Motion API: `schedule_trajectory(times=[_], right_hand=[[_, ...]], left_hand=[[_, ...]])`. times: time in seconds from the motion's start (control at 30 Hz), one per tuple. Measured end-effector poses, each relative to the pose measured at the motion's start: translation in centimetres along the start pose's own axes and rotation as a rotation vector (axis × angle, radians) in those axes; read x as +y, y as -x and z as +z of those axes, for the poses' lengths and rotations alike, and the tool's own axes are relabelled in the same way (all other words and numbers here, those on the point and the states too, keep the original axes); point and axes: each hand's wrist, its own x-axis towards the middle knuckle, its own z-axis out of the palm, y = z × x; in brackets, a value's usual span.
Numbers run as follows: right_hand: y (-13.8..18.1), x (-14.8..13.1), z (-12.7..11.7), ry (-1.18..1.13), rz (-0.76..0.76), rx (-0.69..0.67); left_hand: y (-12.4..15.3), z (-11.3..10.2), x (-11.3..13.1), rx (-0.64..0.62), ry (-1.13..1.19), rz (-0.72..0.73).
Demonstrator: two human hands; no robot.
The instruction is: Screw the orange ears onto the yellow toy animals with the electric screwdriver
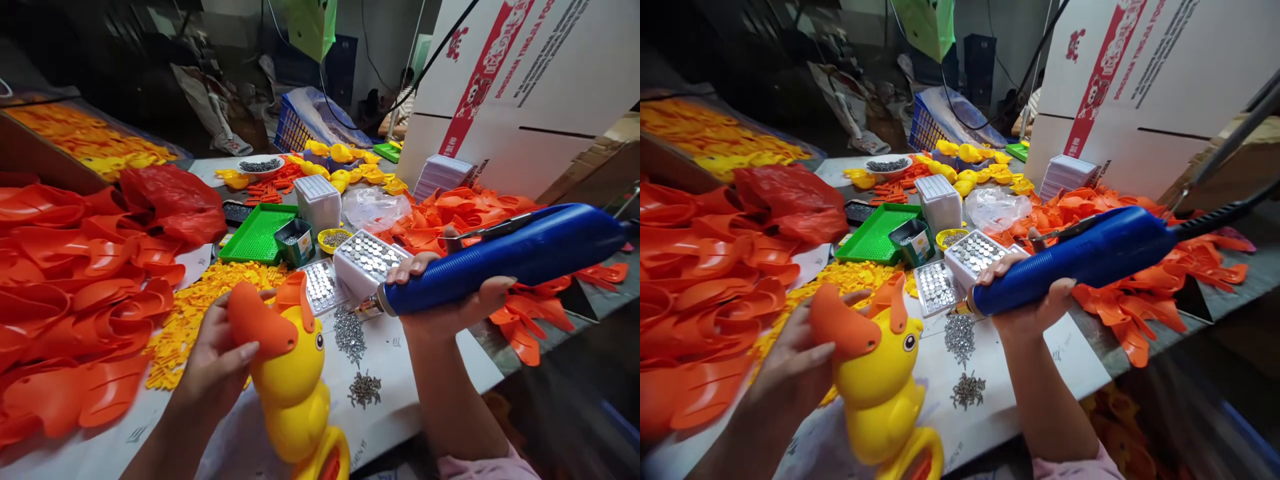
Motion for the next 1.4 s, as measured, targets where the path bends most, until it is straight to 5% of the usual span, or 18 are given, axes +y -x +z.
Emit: schedule_trajectory(times=[0.27,0.57,1.17,1.4], right_hand=[[1.7,-0.1,3.2,-0.097,0.117,-0.034],[3.1,1.0,5.8,-0.056,0.322,-0.096],[3.1,1.0,5.6,0.055,0.306,-0.181],[4.6,2.4,4.0,-0.050,0.088,-0.350]], left_hand=[[-2.4,-1.4,-4.4,0.037,-0.090,-0.026],[-1.3,-0.8,-4.9,0.064,-0.232,-0.009],[-0.9,-0.7,-5.2,0.016,-0.221,-0.023],[-0.7,-0.6,-4.9,-0.002,-0.317,0.004]])
